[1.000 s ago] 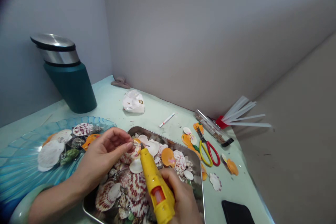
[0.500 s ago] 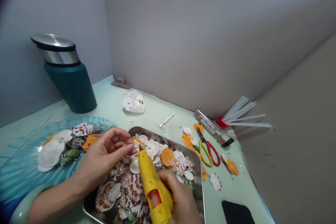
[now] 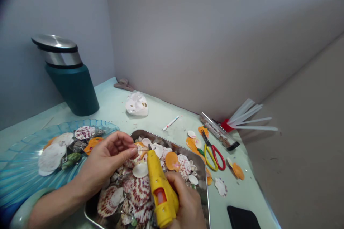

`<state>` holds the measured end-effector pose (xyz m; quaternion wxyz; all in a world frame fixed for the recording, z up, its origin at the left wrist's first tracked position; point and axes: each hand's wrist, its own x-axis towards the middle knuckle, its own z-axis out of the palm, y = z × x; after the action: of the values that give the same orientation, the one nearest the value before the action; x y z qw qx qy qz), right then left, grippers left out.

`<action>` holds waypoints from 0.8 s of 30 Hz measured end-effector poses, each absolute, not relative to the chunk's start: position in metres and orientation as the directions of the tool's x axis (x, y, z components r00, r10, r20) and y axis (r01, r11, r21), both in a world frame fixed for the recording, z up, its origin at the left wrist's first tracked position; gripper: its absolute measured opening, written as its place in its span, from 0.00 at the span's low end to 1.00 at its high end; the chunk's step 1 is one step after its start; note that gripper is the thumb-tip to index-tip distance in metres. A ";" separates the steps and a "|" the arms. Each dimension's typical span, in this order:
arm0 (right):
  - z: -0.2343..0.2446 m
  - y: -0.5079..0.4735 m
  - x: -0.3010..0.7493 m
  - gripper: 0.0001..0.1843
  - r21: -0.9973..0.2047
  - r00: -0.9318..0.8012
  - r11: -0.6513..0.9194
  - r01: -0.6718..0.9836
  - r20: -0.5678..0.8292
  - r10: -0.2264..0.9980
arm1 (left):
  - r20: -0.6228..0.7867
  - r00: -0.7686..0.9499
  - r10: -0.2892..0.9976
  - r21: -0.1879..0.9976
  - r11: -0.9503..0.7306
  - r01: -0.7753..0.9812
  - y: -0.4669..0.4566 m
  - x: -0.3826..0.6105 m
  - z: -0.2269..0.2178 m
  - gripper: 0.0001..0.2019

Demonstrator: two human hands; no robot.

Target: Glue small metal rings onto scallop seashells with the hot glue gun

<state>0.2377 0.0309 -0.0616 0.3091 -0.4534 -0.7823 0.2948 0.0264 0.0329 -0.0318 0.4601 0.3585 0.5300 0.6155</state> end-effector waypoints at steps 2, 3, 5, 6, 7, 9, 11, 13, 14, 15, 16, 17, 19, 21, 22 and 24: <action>-0.062 0.031 0.238 0.11 -0.744 -0.373 0.408 0.529 0.228 0.899 | -0.057 -0.328 0.943 0.981 -0.009 -0.195 0.033 0.026 -0.031 0.10; -0.061 0.030 0.238 0.11 -0.745 -0.363 0.406 0.530 0.233 0.902 | -0.063 -0.331 0.941 0.980 -0.005 -0.200 0.033 0.026 -0.031 0.10; -0.062 0.030 0.238 0.11 -0.742 -0.342 0.399 0.539 0.240 0.909 | -0.067 -0.331 0.941 0.978 -0.004 -0.207 0.033 0.027 -0.031 0.10; -0.062 0.029 0.238 0.12 -0.742 -0.338 0.398 0.540 0.242 0.910 | -0.068 -0.331 0.941 0.978 -0.003 -0.209 0.033 0.027 -0.031 0.10; -0.063 0.029 0.239 0.12 -0.745 -0.340 0.399 0.536 0.242 0.909 | -0.068 -0.329 0.942 0.978 -0.002 -0.209 0.033 0.027 -0.032 0.10; -0.064 0.029 0.239 0.12 -0.751 -0.373 0.418 0.512 0.244 0.895 | -0.056 -0.320 0.946 0.978 -0.013 -0.209 0.033 0.027 -0.032 0.10; -0.065 0.029 0.239 0.11 -0.751 -0.413 0.449 0.485 0.256 0.874 | -0.051 -0.303 0.952 0.974 -0.020 -0.226 0.033 0.027 -0.032 0.10; -0.065 0.029 0.239 0.11 -0.739 -0.432 0.474 0.479 0.271 0.860 | -0.065 -0.285 0.956 0.966 -0.012 -0.258 0.033 0.028 -0.031 0.10; -0.065 0.029 0.239 0.11 -0.731 -0.435 0.484 0.482 0.279 0.856 | -0.077 -0.278 0.958 0.962 -0.003 -0.275 0.032 0.028 -0.030 0.10; -0.065 0.029 0.239 0.11 -0.724 -0.441 0.493 0.483 0.285 0.851 | -0.087 -0.270 0.959 0.957 0.006 -0.289 0.032 0.028 -0.029 0.10; -0.064 0.030 0.238 0.11 -0.719 -0.450 0.502 0.480 0.289 0.845 | -0.093 -0.265 0.960 0.954 0.010 -0.299 0.031 0.029 -0.029 0.10; -0.064 0.030 0.238 0.11 -0.717 -0.461 0.511 0.475 0.292 0.838 | -0.097 -0.259 0.961 0.952 0.013 -0.307 0.031 0.029 -0.028 0.10; -0.062 0.030 0.238 0.11 -0.717 -0.474 0.521 0.464 0.295 0.829 | -0.097 -0.250 0.963 0.948 0.013 -0.319 0.031 0.029 -0.028 0.10; -0.061 0.029 0.238 0.10 -0.721 -0.466 0.510 0.468 0.289 0.836 | -0.098 -0.244 0.965 0.945 0.013 -0.328 0.031 0.029 -0.029 0.10; -0.060 0.029 0.239 0.10 -0.724 -0.453 0.499 0.477 0.284 0.845 | -0.101 -0.244 0.965 0.944 0.015 -0.328 0.032 0.029 -0.030 0.10; -0.060 0.028 0.239 0.09 -0.731 -0.419 0.467 0.497 0.270 0.867 | -0.107 -0.254 0.961 0.945 0.018 -0.327 0.032 0.028 -0.031 0.10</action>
<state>0.2390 0.0283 -0.0595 0.3248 -0.4304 -0.7925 0.2849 0.0283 0.0322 -0.0308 0.5181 0.3232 0.4906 0.6216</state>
